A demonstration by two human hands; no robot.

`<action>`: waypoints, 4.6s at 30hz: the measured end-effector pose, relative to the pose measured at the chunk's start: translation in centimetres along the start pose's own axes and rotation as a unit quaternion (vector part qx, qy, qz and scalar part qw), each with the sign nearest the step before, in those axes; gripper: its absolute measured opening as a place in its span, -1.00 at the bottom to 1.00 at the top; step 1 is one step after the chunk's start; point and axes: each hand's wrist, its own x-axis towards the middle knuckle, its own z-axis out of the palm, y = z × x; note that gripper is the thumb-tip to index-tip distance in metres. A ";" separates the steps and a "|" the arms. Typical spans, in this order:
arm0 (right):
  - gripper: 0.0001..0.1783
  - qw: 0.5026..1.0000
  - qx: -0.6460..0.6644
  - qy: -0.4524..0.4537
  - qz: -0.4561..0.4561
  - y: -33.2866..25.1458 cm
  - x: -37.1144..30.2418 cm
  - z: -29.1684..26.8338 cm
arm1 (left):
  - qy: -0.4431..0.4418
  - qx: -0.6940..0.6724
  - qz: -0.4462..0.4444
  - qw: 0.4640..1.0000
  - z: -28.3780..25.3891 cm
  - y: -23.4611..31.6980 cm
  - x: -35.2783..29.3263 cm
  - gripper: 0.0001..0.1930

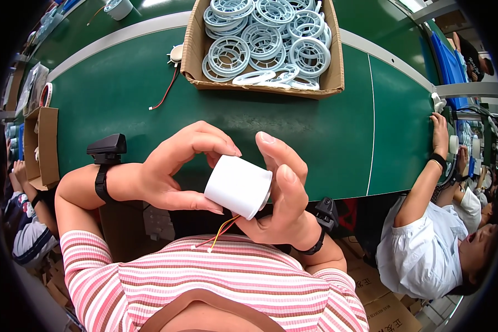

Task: The person assembles electronic components by hand, picking up a white plastic housing and a metal motor with wires. They thread the wires through the housing, press the motor into place, and snap a circular plastic cover onto the assembly before setting it on the table.

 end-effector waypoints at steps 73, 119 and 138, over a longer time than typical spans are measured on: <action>0.00 0.990 0.103 -0.016 0.098 0.0 -0.1 -1.3 | 0.030 -0.005 -0.037 0.999 -0.8 -0.1 -0.3 -0.24; -0.45 0.763 -0.608 0.097 0.197 9.8 -1.7 -27.9 | 0.040 -0.666 -0.256 0.699 -1.9 0.3 0.7 -0.25; -0.36 0.908 -0.318 0.222 0.161 3.6 0.1 -15.3 | -0.135 0.283 -0.066 0.947 -0.9 2.4 0.1 -0.45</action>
